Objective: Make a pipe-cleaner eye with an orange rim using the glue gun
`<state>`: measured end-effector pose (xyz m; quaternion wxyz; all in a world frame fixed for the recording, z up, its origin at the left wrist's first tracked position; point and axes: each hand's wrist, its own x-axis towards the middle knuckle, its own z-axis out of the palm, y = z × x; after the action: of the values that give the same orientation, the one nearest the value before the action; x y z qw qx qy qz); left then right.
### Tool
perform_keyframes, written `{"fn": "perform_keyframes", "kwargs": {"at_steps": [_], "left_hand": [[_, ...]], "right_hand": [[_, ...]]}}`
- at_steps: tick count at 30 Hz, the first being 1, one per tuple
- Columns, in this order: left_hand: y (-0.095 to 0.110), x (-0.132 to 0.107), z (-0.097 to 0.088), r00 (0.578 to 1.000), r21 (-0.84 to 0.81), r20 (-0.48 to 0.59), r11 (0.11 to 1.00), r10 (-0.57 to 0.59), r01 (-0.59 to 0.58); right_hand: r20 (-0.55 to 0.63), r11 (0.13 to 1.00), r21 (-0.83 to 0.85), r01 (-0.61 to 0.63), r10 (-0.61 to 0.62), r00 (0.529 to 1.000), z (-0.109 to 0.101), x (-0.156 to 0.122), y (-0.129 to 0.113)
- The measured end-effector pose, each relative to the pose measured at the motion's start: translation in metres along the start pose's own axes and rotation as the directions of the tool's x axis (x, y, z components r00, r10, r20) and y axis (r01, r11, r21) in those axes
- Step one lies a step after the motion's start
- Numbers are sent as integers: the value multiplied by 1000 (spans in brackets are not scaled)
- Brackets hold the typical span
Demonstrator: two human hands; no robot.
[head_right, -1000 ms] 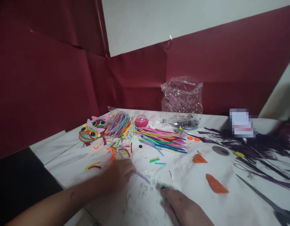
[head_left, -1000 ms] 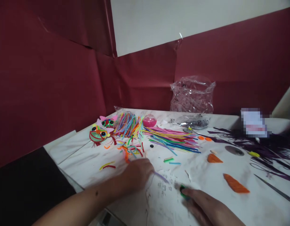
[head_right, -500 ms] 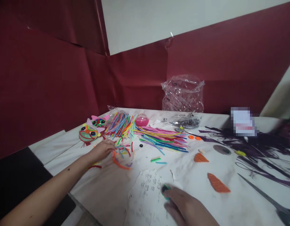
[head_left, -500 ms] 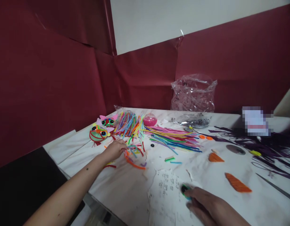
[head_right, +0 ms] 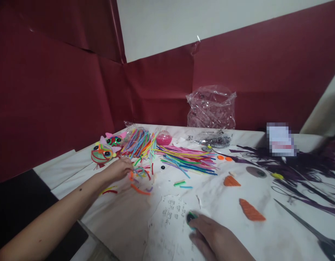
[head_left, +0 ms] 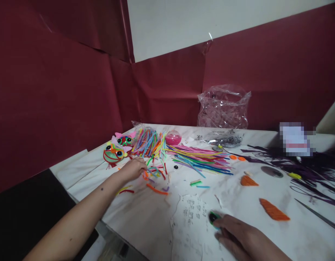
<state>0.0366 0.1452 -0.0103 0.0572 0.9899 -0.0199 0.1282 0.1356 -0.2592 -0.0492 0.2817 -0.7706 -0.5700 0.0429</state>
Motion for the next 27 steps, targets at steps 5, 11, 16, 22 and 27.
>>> {"fn": "perform_keyframes", "kwargs": {"at_steps": [5,11,16,22,27], "left_hand": [[3,5,-7,999,-35,41,999,27,-26],[-4,4,-16,983,-209,-107,970,-152,127],[-11,10,-21,906,-484,-169,833,-389,267],[30,17,-33,881,-718,-118,652,-458,243],[132,14,-20,959,-807,31,559,-283,191]], "right_hand": [[-10,1000,13,-1,1,1000,1,-1,1],[-9,999,46,-25,25,1000,1,-1,0],[3,997,65,-30,30,1000,4,-1,3],[-80,979,196,-63,80,994,-6,-3,-4],[-220,884,423,-197,311,924,-28,3,-26]]}}
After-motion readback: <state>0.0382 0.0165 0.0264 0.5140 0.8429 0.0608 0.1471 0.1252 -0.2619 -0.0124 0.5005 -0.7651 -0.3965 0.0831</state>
